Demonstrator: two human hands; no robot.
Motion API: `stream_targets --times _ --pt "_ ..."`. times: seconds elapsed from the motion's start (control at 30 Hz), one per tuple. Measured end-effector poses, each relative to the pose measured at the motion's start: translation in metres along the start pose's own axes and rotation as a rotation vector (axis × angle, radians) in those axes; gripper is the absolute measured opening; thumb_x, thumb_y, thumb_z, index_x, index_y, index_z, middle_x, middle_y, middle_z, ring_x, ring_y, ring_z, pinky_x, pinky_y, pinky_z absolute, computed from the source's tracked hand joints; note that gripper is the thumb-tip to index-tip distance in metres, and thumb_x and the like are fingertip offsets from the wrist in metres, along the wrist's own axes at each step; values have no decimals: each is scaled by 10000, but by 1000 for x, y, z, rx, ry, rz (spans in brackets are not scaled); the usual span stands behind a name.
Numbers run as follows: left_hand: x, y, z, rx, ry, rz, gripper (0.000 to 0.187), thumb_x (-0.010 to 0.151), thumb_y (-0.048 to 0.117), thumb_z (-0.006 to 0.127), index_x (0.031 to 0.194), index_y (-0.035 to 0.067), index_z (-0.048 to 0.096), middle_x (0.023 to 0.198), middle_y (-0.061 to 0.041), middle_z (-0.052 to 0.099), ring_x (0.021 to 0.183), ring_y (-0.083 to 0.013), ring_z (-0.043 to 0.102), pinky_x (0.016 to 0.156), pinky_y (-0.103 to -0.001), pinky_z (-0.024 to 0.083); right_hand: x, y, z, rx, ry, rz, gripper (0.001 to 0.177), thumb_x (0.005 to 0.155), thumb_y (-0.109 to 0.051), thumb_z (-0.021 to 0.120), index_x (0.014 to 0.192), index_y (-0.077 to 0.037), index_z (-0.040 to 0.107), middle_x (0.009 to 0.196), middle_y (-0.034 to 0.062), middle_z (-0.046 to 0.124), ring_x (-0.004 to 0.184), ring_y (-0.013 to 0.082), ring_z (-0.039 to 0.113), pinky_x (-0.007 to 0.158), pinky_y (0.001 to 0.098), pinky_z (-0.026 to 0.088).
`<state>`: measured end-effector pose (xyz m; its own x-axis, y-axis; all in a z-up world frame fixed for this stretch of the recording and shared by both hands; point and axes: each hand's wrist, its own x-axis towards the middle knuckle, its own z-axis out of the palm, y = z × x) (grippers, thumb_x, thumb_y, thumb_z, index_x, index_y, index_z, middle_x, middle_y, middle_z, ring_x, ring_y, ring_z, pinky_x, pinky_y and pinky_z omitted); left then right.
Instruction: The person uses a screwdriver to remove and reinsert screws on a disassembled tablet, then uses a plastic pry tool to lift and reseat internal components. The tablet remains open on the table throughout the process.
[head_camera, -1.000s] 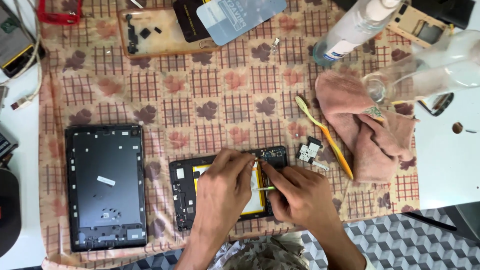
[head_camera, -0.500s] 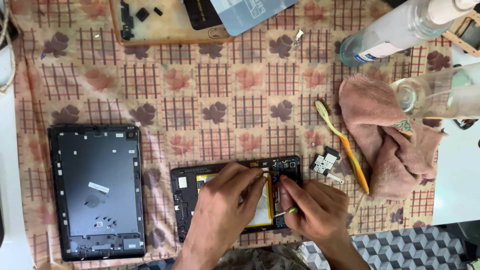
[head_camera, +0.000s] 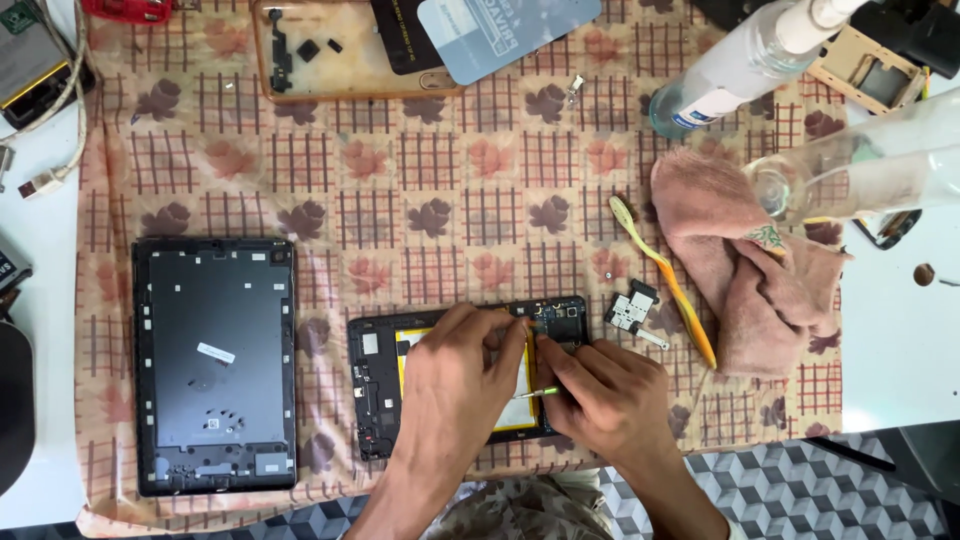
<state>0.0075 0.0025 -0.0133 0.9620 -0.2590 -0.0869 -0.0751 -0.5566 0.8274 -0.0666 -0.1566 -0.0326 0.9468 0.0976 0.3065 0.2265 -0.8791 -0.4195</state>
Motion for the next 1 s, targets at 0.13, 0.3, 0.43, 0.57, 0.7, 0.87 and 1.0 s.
stream_targets --times 0.13,0.3,0.43,0.57,0.7,0.87,1.0 --pt "-1 -3 4 4 37 32 108 864 127 784 862 22 757 768 -80 708 589 -212 705 511 -325 540 -2 1 2 -3 -2 22 441 668 -35 746 1107 -63 751 623 -19 567 520 141 553 469 319 478" --pt "-2 -5 5 26 24 23 110 871 128 777 850 23 751 764 -68 701 560 -189 702 481 -305 538 -4 2 5 5 0 31 481 664 -35 744 1144 -62 749 620 -10 565 529 151 567 478 327 488" --pt "-2 -7 7 35 27 35 121 881 139 776 843 29 744 766 -60 699 561 -184 701 479 -304 540 -4 2 6 7 5 35 480 685 -20 745 1163 -56 746 619 -14 571 523 139 570 471 320 489" --pt "-2 -7 9 70 32 41 130 888 145 774 835 31 740 767 -57 698 558 -185 700 473 -304 536 -3 3 7 11 -2 65 503 676 -6 740 1177 -54 750 595 -9 563 500 142 564 454 321 482" --pt "-2 -9 10 93 17 19 124 872 146 781 829 36 743 761 -53 703 537 -187 694 459 -304 532 -3 3 8 15 -20 83 501 689 12 728 1186 -54 748 586 -13 573 489 133 573 447 312 484" --pt "0 -11 9 40 41 50 134 862 150 796 821 37 736 755 -43 704 568 -164 706 476 -289 544 -4 3 10 32 -14 87 480 705 -3 739 1184 -26 727 603 4 595 496 143 585 451 319 484" --pt "1 -10 6 21 38 57 122 858 149 799 823 44 748 743 -32 705 565 -141 707 474 -272 546 -7 4 11 46 55 104 377 802 -15 769 1174 -36 708 637 1 608 509 130 585 473 310 484"
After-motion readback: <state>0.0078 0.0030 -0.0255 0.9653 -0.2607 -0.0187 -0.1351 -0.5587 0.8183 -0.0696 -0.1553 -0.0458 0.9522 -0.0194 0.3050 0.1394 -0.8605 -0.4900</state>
